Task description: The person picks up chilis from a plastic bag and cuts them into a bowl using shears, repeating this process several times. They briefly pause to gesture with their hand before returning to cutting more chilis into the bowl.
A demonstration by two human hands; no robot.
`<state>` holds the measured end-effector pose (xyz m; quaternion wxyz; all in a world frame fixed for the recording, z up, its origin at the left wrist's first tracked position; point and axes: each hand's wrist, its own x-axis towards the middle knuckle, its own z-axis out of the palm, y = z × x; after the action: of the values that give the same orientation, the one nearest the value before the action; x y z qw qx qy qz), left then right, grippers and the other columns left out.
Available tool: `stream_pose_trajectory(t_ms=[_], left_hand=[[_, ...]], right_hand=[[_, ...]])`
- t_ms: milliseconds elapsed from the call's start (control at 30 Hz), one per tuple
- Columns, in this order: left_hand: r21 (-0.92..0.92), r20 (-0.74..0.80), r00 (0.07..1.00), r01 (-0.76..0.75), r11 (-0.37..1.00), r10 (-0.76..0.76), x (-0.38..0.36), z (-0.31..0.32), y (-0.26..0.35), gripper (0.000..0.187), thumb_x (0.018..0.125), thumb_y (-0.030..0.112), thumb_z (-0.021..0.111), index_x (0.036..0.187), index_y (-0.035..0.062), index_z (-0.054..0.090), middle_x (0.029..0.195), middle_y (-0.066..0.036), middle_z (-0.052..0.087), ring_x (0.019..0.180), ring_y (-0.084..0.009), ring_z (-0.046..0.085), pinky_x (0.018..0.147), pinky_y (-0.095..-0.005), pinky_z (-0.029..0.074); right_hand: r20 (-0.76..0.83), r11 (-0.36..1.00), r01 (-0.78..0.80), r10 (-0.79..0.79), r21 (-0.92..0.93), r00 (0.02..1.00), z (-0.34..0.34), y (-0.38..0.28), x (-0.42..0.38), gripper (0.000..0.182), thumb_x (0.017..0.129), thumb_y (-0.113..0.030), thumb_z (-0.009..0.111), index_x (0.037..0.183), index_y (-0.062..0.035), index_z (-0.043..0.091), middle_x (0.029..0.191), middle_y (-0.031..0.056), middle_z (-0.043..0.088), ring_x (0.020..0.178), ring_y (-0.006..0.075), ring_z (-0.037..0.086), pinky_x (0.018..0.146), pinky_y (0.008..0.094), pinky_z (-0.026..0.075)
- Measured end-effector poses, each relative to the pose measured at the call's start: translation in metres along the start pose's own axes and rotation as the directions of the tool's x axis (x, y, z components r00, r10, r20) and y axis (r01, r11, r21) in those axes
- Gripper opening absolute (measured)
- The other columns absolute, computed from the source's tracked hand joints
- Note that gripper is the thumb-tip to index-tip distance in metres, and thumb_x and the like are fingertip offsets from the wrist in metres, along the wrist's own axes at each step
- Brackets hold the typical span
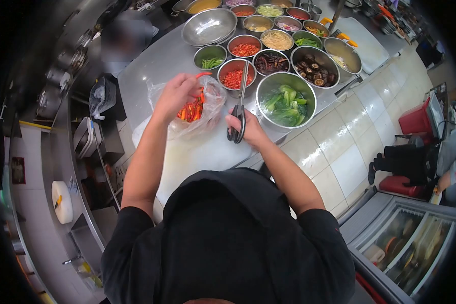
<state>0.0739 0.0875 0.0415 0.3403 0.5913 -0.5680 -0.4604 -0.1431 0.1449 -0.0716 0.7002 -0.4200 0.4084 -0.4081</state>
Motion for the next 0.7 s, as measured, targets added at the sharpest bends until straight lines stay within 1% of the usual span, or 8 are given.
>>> stream_pose_trajectory(t_ms=[33,133,200,333,433,533,633,700], left_hand=[[-0.134,0.025,0.999,0.032,0.990,-0.029,0.007,0.011,0.006,0.022,0.096,0.022,0.050,0.098,0.0011,0.057,0.102,-0.009,0.062,0.095,-0.0189,0.063,0.077,-0.0323,0.053],[-0.402,0.096,0.993,0.099,0.910,-0.066,0.030,0.040,0.005,0.021,0.096,0.019,0.047,0.105,0.0001,0.051,0.113,-0.014,0.058,0.101,-0.0252,0.062,0.079,-0.0356,0.054],[-0.396,0.112,0.986,0.158,0.905,-0.123,0.036,0.053,0.008,0.021,0.096,0.017,0.044,0.107,-0.0002,0.048,0.116,-0.016,0.056,0.103,-0.0272,0.061,0.079,-0.0369,0.054],[-0.363,0.139,0.973,0.224,0.904,-0.185,0.041,0.067,0.014,0.020,0.096,0.014,0.041,0.109,0.0003,0.046,0.117,-0.016,0.055,0.105,-0.0283,0.061,0.079,-0.0384,0.055],[-0.357,0.161,0.970,0.228,0.906,-0.181,0.043,0.070,0.010,0.019,0.096,0.014,0.041,0.107,0.0002,0.046,0.114,-0.015,0.056,0.104,-0.0280,0.062,0.078,-0.0384,0.055],[-0.365,0.151,0.971,0.228,0.903,-0.184,0.040,0.073,0.012,0.017,0.096,0.014,0.040,0.106,0.0008,0.046,0.111,-0.014,0.057,0.100,-0.0260,0.063,0.077,-0.0372,0.055],[-0.389,0.155,0.971,0.228,0.893,-0.180,0.043,0.074,0.005,0.017,0.096,0.013,0.040,0.106,0.0011,0.046,0.110,-0.014,0.058,0.095,-0.0237,0.062,0.075,-0.0354,0.055],[-0.399,0.166,0.969,0.233,0.887,-0.181,0.046,0.073,0.000,0.016,0.097,0.013,0.040,0.106,0.0015,0.047,0.110,-0.014,0.058,0.094,-0.0224,0.062,0.075,-0.0343,0.054]], right_hand=[[0.014,0.999,-0.005,0.005,0.053,1.000,0.000,-0.002,0.001,0.045,0.089,-0.026,0.069,0.121,-0.0003,0.051,0.083,0.0061,0.061,0.073,0.0135,0.060,0.063,0.0281,0.050],[0.134,0.981,-0.040,0.015,0.187,0.991,-0.001,-0.004,0.001,0.058,0.088,-0.040,0.067,0.126,-0.0012,0.047,0.089,0.0061,0.061,0.081,0.0150,0.061,0.072,0.0311,0.050],[0.170,0.976,-0.065,0.029,0.210,0.985,-0.002,-0.005,0.004,0.067,0.087,-0.049,0.064,0.130,-0.0017,0.045,0.090,0.0054,0.062,0.080,0.0150,0.061,0.073,0.0310,0.049],[0.156,0.986,-0.059,0.034,0.155,0.987,-0.005,-0.004,0.007,0.072,0.086,-0.053,0.063,0.132,-0.0017,0.044,0.088,0.0046,0.062,0.079,0.0135,0.061,0.070,0.0295,0.047],[0.135,0.980,-0.067,0.042,0.186,0.990,-0.004,0.001,0.008,0.066,0.086,-0.053,0.063,0.126,-0.0022,0.049,0.087,0.0047,0.062,0.078,0.0128,0.060,0.068,0.0282,0.047],[0.098,0.994,-0.047,0.038,0.098,0.994,-0.004,0.002,0.011,0.059,0.086,-0.054,0.062,0.114,-0.0024,0.055,0.086,0.0055,0.062,0.076,0.0123,0.060,0.065,0.0274,0.046],[0.029,0.986,-0.025,0.030,-0.168,0.999,-0.002,-0.003,0.008,0.054,0.085,-0.054,0.065,0.103,-0.0034,0.058,0.083,0.0057,0.061,0.072,0.0119,0.058,0.060,0.0270,0.046],[0.030,0.995,-0.011,0.014,-0.102,0.999,-0.002,-0.003,0.004,0.048,0.085,-0.047,0.068,0.102,-0.0035,0.059,0.079,0.0047,0.061,0.067,0.0115,0.058,0.057,0.0259,0.045]])
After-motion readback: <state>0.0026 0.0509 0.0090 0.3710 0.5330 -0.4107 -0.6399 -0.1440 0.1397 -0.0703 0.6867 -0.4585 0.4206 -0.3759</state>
